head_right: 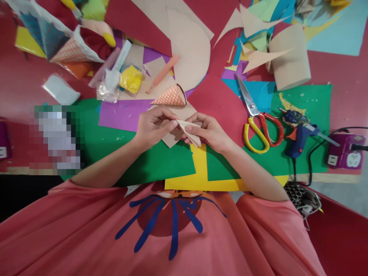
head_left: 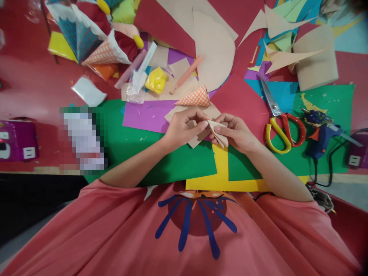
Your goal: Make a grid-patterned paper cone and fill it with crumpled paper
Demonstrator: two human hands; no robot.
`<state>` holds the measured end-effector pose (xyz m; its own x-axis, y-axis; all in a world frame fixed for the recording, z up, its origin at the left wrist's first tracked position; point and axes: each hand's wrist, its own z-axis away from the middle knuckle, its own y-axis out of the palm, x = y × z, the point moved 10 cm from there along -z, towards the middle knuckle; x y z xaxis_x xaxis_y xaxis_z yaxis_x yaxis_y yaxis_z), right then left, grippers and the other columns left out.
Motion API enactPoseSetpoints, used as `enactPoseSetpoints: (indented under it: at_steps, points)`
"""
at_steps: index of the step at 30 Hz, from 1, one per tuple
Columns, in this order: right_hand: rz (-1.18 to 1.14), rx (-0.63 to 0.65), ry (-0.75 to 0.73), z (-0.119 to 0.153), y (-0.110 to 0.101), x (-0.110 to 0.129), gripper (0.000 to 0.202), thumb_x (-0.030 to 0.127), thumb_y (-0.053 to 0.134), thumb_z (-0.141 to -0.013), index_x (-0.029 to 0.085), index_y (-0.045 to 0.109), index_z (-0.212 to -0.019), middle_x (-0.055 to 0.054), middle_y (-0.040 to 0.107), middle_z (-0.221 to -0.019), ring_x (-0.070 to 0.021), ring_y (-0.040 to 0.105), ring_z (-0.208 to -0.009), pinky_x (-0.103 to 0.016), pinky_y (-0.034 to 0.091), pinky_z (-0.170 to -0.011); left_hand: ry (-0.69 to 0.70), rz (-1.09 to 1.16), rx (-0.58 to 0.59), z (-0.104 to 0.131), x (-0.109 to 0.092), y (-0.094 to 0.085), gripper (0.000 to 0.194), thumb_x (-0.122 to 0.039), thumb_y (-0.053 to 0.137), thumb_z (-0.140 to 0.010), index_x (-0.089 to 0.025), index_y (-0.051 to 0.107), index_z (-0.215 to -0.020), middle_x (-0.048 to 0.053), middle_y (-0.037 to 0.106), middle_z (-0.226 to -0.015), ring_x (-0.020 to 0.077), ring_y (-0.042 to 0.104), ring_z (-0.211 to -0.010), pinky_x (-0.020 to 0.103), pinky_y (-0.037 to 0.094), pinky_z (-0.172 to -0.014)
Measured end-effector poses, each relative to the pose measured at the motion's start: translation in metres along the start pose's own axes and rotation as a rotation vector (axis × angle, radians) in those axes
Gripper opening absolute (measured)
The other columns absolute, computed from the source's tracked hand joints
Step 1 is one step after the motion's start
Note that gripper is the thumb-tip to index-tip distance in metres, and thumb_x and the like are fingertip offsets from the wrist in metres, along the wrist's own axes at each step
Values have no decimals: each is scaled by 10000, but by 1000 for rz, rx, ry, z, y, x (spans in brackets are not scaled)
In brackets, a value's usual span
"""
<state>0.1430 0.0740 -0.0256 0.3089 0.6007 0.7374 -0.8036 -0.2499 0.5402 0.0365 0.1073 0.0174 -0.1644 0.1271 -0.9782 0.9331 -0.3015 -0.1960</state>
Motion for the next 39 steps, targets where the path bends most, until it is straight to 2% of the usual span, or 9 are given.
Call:
enactPoseSetpoints:
  at_steps: [10, 15, 18, 21, 24, 29, 32, 35, 39]
  points:
    - [10, 16, -3, 1, 4, 1, 276, 300, 794, -720, 167, 558, -771, 0, 741, -686, -112, 704, -577, -203, 582, -561, -6, 74, -36, 2, 0, -3, 69, -217, 590, -748, -175, 622, -704, -13, 669, -675, 98, 629, -607, 231, 514, -619]
    - [112, -57, -69, 3, -6, 8, 289, 326, 801, -706, 161, 582, -798, 7, 716, -656, -104, 682, -556, -192, 553, -529, -32, 106, 107, -1, -4, 9, 125, -260, 545, -799, -159, 616, -781, 3, 681, -725, 102, 650, -651, 211, 518, -609]
    - [218, -92, -140, 5, -8, 15, 281, 344, 795, -711, 159, 600, -793, 19, 683, -622, -82, 639, -529, -170, 492, -487, -82, 17, 159, 0, -1, 15, 181, -315, 566, -810, -154, 590, -731, -7, 647, -641, 84, 601, -566, 184, 468, -527]
    - [304, -156, -201, 7, -13, 23, 278, 367, 788, -714, 167, 614, -798, 52, 617, -560, -42, 523, -449, -159, 399, -428, -77, -59, 125, 3, 0, 15, 223, -326, 548, -842, -155, 573, -701, -15, 633, -588, 70, 564, -506, 174, 432, -490]
    - [334, -186, -170, 6, -15, 22, 319, 379, 807, -680, 182, 612, -837, 74, 569, -540, -36, 463, -415, -161, 333, -384, -19, -131, 61, 6, -4, 12, 220, -314, 544, -859, -160, 572, -705, -22, 632, -589, 67, 562, -512, 173, 434, -509]
    - [358, -162, -110, 5, -13, 18, 339, 377, 812, -662, 164, 593, -809, 60, 578, -586, -44, 500, -462, -167, 380, -424, 44, -228, 40, 7, -11, 11, 182, -278, 551, -843, -160, 585, -709, -21, 651, -628, 69, 576, -557, 168, 440, -538]
    - [422, -150, -122, 5, -12, 19, 315, 369, 802, -675, 150, 592, -760, 59, 554, -564, -47, 497, -473, -173, 377, -440, 48, -187, 90, 7, -9, 16, 125, -279, 595, -815, -160, 627, -802, -12, 685, -689, 71, 604, -575, 158, 452, -530]
    - [459, -147, -151, 6, -12, 22, 306, 379, 790, -694, 149, 604, -772, 52, 569, -589, -51, 511, -489, -179, 389, -456, 13, -116, 98, 8, -1, 18, 164, -317, 614, -826, -159, 639, -863, -2, 695, -702, 75, 624, -554, 155, 458, -497]
    - [452, -124, -169, 6, -12, 23, 287, 393, 762, -736, 158, 622, -821, 53, 581, -583, -49, 510, -474, -170, 390, -441, -22, -13, 81, 9, 7, 18, 185, -339, 640, -838, -157, 622, -866, 27, 729, -812, 113, 706, -706, 190, 550, -638]
